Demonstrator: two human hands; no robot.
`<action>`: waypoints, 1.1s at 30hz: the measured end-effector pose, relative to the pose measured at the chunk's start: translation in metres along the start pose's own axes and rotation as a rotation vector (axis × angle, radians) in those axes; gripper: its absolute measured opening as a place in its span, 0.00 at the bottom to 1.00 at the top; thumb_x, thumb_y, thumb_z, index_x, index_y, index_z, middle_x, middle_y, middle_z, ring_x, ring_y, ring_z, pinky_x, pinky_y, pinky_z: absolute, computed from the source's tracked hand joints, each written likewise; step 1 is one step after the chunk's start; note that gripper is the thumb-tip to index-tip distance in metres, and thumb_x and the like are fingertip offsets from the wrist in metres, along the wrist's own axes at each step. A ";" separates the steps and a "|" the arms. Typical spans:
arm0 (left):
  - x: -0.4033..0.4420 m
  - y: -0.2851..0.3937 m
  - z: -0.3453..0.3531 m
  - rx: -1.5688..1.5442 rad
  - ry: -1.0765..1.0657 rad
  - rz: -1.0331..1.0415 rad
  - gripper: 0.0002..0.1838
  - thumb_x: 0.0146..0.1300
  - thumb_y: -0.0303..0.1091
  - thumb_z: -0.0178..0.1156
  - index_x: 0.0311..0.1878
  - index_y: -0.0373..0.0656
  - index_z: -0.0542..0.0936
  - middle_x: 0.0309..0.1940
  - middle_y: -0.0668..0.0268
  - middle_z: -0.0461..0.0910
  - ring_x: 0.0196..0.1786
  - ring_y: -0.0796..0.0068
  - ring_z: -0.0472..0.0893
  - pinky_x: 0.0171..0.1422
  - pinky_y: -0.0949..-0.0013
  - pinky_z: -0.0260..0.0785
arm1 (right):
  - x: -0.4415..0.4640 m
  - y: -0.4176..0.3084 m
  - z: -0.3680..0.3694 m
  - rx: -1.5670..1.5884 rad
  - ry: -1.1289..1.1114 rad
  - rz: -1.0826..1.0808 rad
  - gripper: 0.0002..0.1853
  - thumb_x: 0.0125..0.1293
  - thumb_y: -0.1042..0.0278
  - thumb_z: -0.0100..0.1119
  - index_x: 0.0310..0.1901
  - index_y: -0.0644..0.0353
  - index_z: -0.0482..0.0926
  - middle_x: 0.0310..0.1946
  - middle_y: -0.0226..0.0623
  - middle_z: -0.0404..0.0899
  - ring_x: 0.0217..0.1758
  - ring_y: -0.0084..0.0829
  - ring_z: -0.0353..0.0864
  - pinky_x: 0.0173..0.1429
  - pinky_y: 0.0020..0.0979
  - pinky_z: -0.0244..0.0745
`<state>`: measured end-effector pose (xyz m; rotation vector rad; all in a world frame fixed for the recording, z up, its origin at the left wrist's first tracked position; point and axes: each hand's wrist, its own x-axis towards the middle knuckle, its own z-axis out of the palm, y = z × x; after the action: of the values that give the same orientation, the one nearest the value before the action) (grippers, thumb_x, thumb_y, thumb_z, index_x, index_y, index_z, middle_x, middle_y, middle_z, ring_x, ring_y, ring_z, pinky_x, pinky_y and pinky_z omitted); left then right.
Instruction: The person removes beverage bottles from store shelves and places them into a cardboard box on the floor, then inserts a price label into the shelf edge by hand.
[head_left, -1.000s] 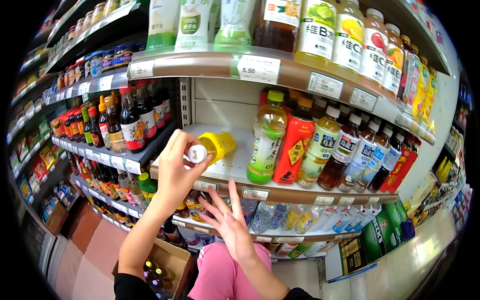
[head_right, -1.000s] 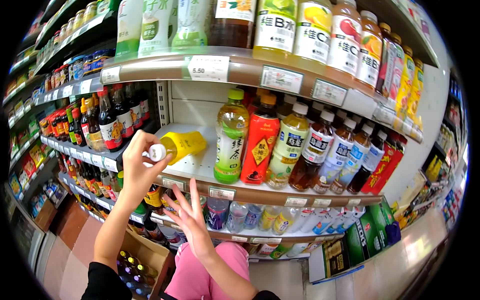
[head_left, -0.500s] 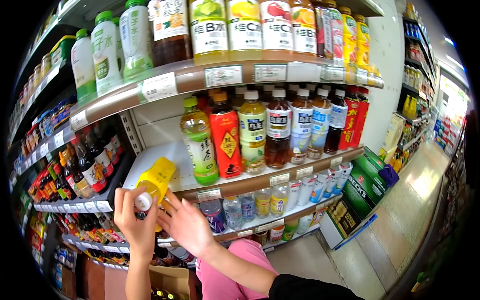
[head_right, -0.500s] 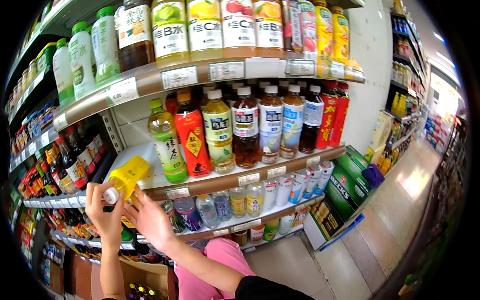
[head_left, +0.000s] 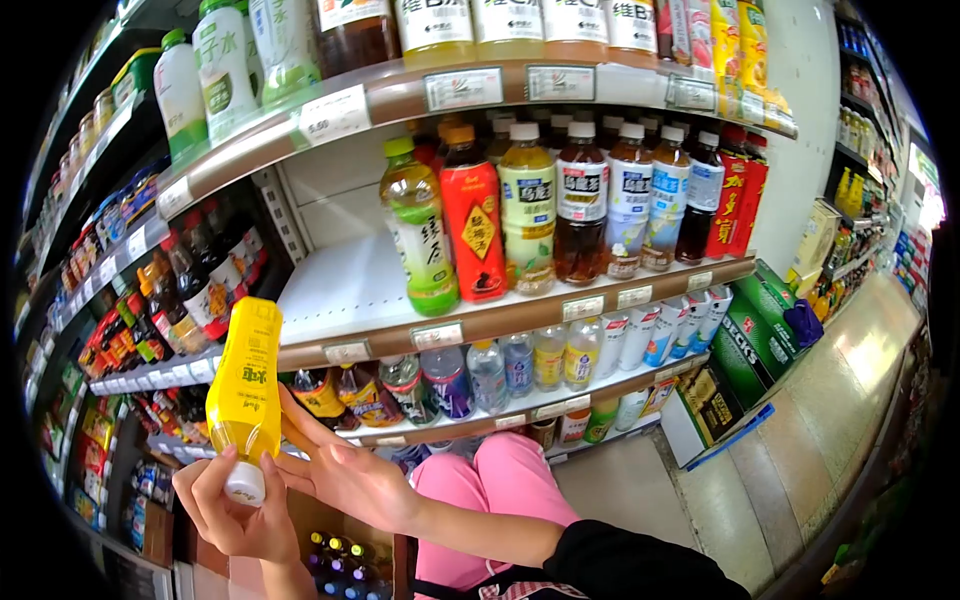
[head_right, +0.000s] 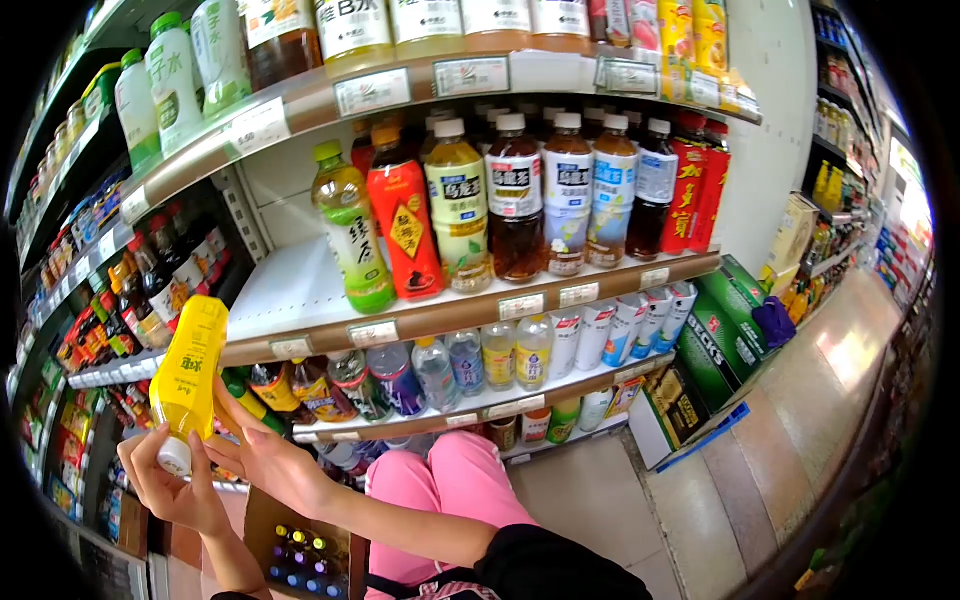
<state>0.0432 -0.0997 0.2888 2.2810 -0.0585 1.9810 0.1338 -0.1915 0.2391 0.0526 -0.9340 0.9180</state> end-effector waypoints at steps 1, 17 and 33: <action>-0.002 0.001 -0.007 0.022 -0.012 -0.002 0.20 0.46 0.16 0.73 0.44 0.35 0.80 0.36 0.59 0.73 0.37 0.64 0.74 0.40 0.66 0.70 | -0.005 0.005 0.005 0.031 0.046 0.034 0.50 0.71 0.41 0.52 0.82 0.48 0.32 0.83 0.31 0.37 0.82 0.33 0.49 0.84 0.38 0.41; -0.103 -0.030 -0.050 0.007 -0.260 -0.622 0.11 0.48 0.17 0.70 0.32 0.34 0.77 0.27 0.68 0.69 0.26 0.83 0.68 0.28 0.76 0.60 | -0.117 0.127 -0.044 0.556 0.548 0.330 0.32 0.71 0.54 0.58 0.71 0.56 0.61 0.69 0.46 0.64 0.78 0.39 0.59 0.83 0.42 0.49; -0.225 -0.047 -0.060 0.026 -0.318 -0.952 0.09 0.45 0.20 0.70 0.29 0.33 0.78 0.24 0.67 0.72 0.26 0.81 0.73 0.30 0.75 0.66 | -0.204 0.191 -0.095 0.329 0.847 0.514 0.29 0.76 0.54 0.53 0.73 0.53 0.61 0.66 0.38 0.67 0.73 0.34 0.67 0.77 0.39 0.61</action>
<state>-0.0423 -0.0571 0.0718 2.0045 0.8493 1.1247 0.0114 -0.1651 -0.0281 -0.2914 0.0110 1.4025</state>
